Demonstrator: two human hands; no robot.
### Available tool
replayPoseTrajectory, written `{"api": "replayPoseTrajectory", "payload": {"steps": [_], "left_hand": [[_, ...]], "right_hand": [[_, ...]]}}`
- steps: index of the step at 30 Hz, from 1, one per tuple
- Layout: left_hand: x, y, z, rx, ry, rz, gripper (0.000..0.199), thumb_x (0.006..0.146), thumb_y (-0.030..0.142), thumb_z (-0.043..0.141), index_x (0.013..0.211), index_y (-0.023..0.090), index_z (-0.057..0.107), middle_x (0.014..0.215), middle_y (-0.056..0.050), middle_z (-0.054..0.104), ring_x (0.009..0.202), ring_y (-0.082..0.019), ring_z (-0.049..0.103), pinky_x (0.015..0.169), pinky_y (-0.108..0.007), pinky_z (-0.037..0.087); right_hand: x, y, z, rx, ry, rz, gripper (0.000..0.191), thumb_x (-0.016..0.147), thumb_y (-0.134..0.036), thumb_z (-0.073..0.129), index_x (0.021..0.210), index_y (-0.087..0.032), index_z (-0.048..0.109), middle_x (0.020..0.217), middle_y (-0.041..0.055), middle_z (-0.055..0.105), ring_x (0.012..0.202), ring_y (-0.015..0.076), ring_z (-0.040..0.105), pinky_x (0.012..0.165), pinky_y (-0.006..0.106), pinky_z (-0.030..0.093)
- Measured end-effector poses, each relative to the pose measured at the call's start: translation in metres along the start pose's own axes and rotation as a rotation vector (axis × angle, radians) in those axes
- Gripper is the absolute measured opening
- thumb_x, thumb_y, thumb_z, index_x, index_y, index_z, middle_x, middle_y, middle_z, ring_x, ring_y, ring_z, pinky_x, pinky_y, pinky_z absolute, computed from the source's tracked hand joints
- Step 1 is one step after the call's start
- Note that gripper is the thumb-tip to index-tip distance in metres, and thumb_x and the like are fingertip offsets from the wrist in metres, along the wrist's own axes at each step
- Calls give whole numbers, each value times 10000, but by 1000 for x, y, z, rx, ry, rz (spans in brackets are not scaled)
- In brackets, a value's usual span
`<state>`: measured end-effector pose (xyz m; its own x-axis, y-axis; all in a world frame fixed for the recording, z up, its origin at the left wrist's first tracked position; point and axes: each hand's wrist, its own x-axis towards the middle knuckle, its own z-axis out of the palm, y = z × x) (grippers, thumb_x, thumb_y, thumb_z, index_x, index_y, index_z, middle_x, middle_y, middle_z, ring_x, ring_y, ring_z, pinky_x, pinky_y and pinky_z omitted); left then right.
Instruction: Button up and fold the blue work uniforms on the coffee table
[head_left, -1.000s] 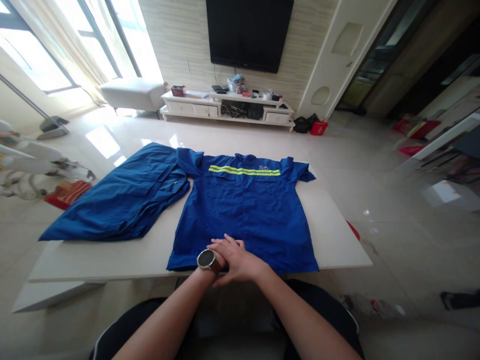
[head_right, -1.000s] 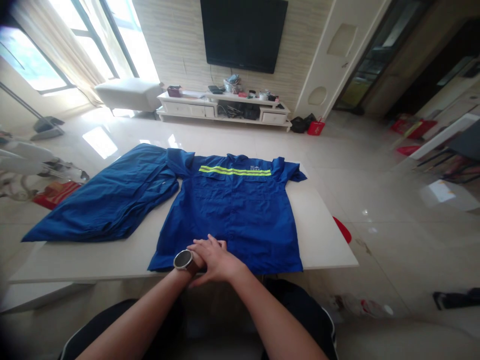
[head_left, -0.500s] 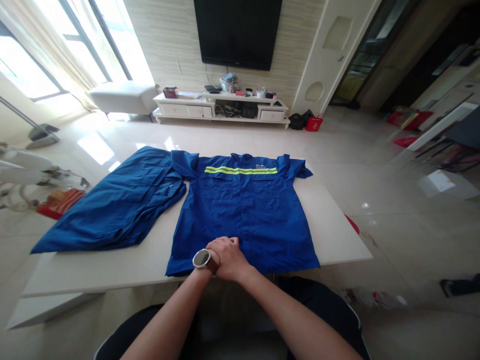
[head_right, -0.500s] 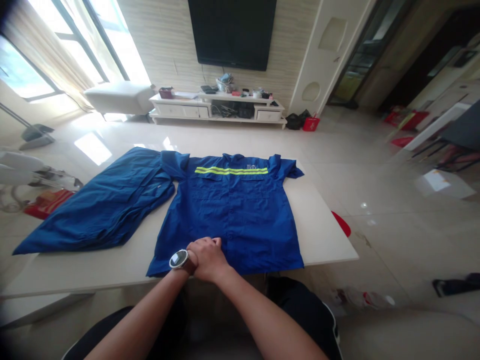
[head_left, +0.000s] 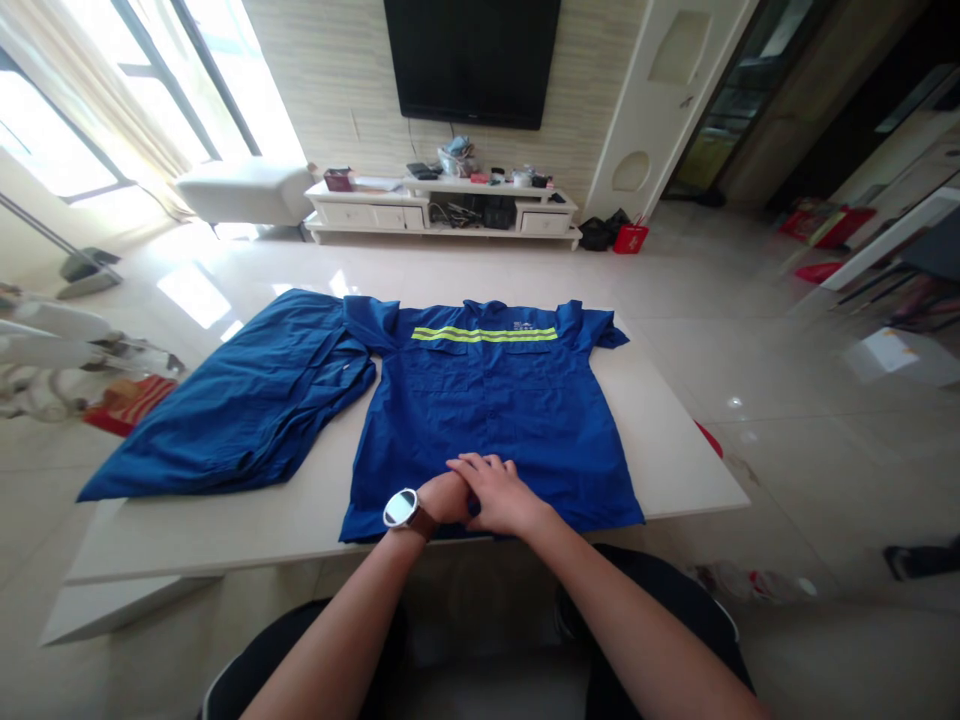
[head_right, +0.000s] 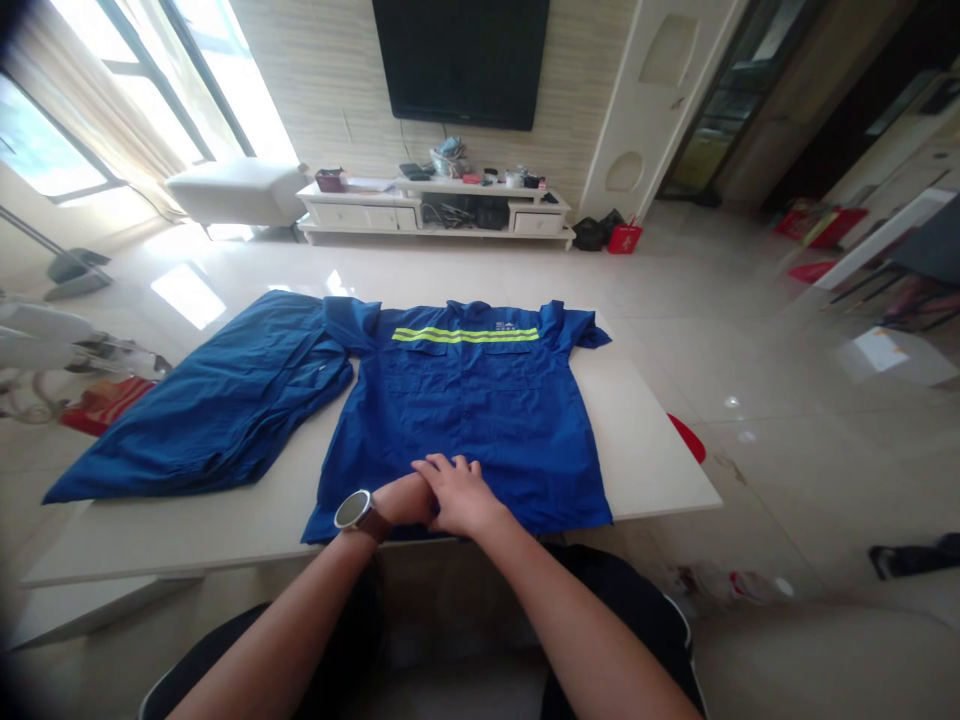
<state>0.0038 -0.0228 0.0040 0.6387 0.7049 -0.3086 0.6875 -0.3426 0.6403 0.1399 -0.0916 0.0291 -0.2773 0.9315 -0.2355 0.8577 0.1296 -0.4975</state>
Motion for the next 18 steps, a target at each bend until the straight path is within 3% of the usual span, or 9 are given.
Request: {"api": "replayPoseTrajectory", "payload": {"steps": [1, 3, 5, 9, 12, 15, 18], "left_hand": [[2, -2, -2, 24, -76, 22, 77, 823, 201, 773, 796, 155, 717, 822, -27, 705, 777, -172, 663, 746, -288, 543], [4, -5, -7, 99, -192, 62, 143, 716, 49, 717, 671, 185, 703, 715, -26, 697, 700, -169, 649, 683, -265, 480], [5, -6, -11, 180, -217, 75, 214, 687, 27, 638, 726, 213, 736, 761, -37, 730, 729, -184, 665, 675, -266, 447], [4, -3, -14, 246, -195, 94, 286, 693, 106, 620, 903, 237, 765, 881, -59, 761, 818, -215, 686, 705, -274, 446], [4, 1, -14, 249, -172, 91, 267, 713, 159, 624, 931, 240, 755, 920, -69, 760, 840, -225, 683, 716, -282, 450], [5, 4, -14, 249, -140, 58, 235, 726, 191, 628, 925, 241, 742, 925, -78, 755, 859, -238, 682, 722, -293, 450], [5, 4, -16, 255, -74, 47, 217, 735, 190, 613, 915, 241, 723, 934, -86, 753, 901, -260, 688, 730, -308, 442]], "right_hand": [[-4, 7, -5, -63, -41, 77, 904, 703, -255, 850, 1515, -308, 456, 1509, 150, 498, 1309, 397, 494, 1038, 557, 411], [-10, 18, -13, -182, -125, 195, 744, 713, -200, 815, 1414, -259, 573, 1441, 181, 540, 1247, 410, 554, 989, 543, 469], [-13, 26, -16, -240, -187, 233, 640, 726, -187, 792, 1342, -261, 633, 1390, 172, 580, 1201, 403, 607, 946, 502, 511], [-12, 31, -16, -192, -212, 147, 552, 779, -150, 713, 1301, -320, 664, 1242, 97, 684, 1041, 301, 717, 822, 364, 549], [-8, 29, -15, -163, -229, 112, 418, 757, -127, 711, 1136, -299, 742, 1128, 76, 740, 1017, 291, 732, 771, 329, 547], [-5, 27, -14, -148, -258, 123, 379, 690, -267, 837, 1061, -276, 760, 1069, 80, 763, 968, 308, 741, 747, 342, 559], [-5, 26, -12, -165, -252, 109, 534, 637, -415, 894, 1119, -242, 740, 1118, 113, 759, 1001, 339, 735, 767, 373, 574]]}}
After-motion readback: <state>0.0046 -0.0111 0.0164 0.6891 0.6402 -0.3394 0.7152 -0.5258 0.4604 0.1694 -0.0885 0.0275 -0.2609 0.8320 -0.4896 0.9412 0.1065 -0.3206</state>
